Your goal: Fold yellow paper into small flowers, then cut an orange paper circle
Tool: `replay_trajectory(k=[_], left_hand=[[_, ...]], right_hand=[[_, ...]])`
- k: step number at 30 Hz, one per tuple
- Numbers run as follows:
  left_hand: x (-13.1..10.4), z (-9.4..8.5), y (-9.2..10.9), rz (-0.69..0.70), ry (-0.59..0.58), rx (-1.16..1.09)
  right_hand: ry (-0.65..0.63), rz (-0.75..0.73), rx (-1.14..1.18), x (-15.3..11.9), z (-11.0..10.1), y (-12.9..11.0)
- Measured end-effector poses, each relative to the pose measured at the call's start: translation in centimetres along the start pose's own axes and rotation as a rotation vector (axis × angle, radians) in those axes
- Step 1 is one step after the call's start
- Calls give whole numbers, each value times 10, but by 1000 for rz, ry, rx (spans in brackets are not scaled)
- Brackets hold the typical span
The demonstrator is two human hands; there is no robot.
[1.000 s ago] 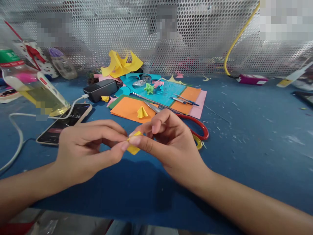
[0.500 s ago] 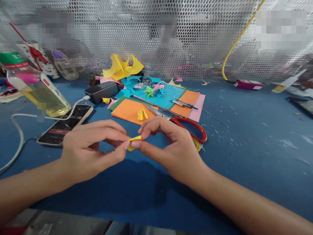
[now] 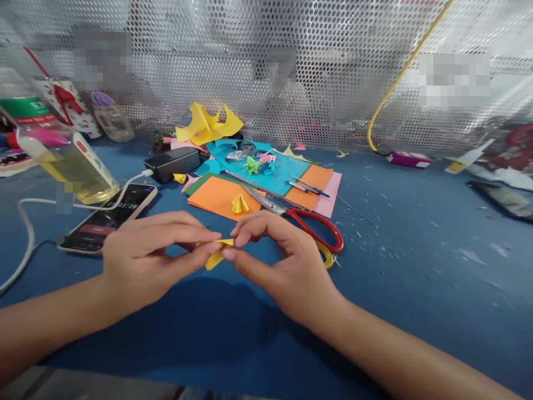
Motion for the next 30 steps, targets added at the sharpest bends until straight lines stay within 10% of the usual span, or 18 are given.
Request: replay_trajectory(k=[14,30], left_hand=[[1,-1,8,121,-7,55],[1,-5,8,202,12,59]], right_hand=[[-98,-583,-481,-2,-7,-26],[-107,160,108,2,2,-1]])
Point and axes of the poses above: each hand's wrist, its own x-axis towards the middle knuckle, its own z-axis out of the palm, y = z × x, the point moved 4 cm from there along x, towards the middle knuckle
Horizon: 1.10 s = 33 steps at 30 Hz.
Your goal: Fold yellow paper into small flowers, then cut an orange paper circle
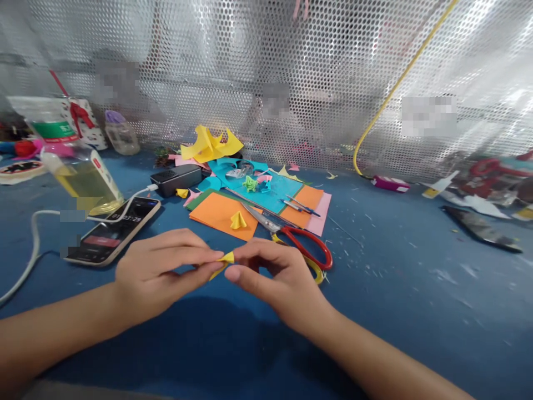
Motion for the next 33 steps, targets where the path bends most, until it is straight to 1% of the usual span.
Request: replay_trajectory(k=[2,5,8,12,14,18,20,24,28,33], left_hand=[[-1,1,-1,7,-9,22],[-2,2,-3,9,-40,30],[-2,3,-2,7,-46,24],[-1,0,0,24,-15,32],[-1,0,0,32,-12,49],[-3,1,-2,50,-49,69],[-4,1,-1,57,-61,67],[-4,2,0,55,-57,51],[-5,3,0,33,-64,32],[-5,3,1,17,-60,14]], right_hand=[[33,53,16,0,1,5],[90,78,58,-1,2,9],[78,92,171,-1,5,11],[62,110,362,-1,8,11],[65,134,349,0,8,11],[14,215,198,-1,8,7],[6,212,146,-3,8,6],[58,167,83,-5,8,9],[118,176,161,-7,8,19],[127,212,336,-6,12,23]])
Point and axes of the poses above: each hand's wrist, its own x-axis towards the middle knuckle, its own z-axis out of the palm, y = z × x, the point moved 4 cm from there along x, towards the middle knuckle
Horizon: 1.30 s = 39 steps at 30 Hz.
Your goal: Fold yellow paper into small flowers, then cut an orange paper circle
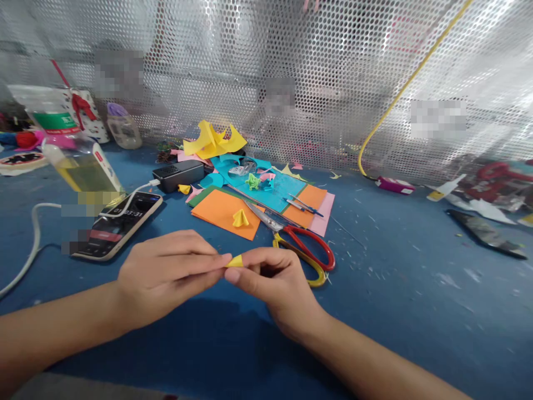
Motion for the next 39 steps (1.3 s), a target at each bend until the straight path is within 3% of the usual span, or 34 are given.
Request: replay_trajectory(k=[6,11,19,28,34,39], left_hand=[[1,1,3,-20,-9,-44],[5,-1,2,-118,50,-124],[5,1,-2,-265,19,-302],[-3,8,-8,-650,-91,-486],[-2,8,-10,-644,-111,-489],[1,7,-9,-542,-89,-423]], right_hand=[[-29,-51,50,1,1,-3],[-20,-209,-80,2,-6,-12],[-79,-318,-342,0,-6,-23],[-76,-301,-409,-1,0,-27],[-130,-219,-274,-1,-1,-24],[-101,-224,-238,-1,-1,-24]])
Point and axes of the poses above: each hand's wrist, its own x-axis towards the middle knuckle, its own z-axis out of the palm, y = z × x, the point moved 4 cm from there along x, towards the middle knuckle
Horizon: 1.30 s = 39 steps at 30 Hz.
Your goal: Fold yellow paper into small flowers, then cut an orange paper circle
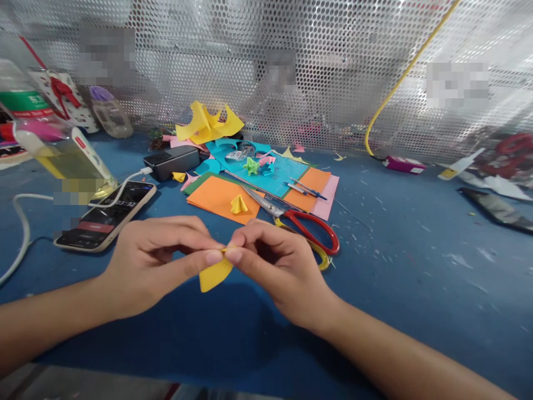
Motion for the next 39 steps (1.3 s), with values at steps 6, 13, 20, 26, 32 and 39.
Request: replay_trajectory(k=[6,13,20,26,32,39], left_hand=[[-3,0,4,176,44,69],[-6,1,6,210,53,133],[2,2,-5,-192,-65,144],[7,3,-32,-522,-292,159],[3,11,-50,-485,-433,368],[5,18,-46,-314,-396,529]], right_hand=[[-1,-128,-143,-2,0,-3],[-33,-101,-235,-8,3,-4],[14,133,-46,0,-1,10],[-220,419,-239,4,-3,26],[-333,225,-659,5,0,28],[-371,0,-868,5,2,25]])
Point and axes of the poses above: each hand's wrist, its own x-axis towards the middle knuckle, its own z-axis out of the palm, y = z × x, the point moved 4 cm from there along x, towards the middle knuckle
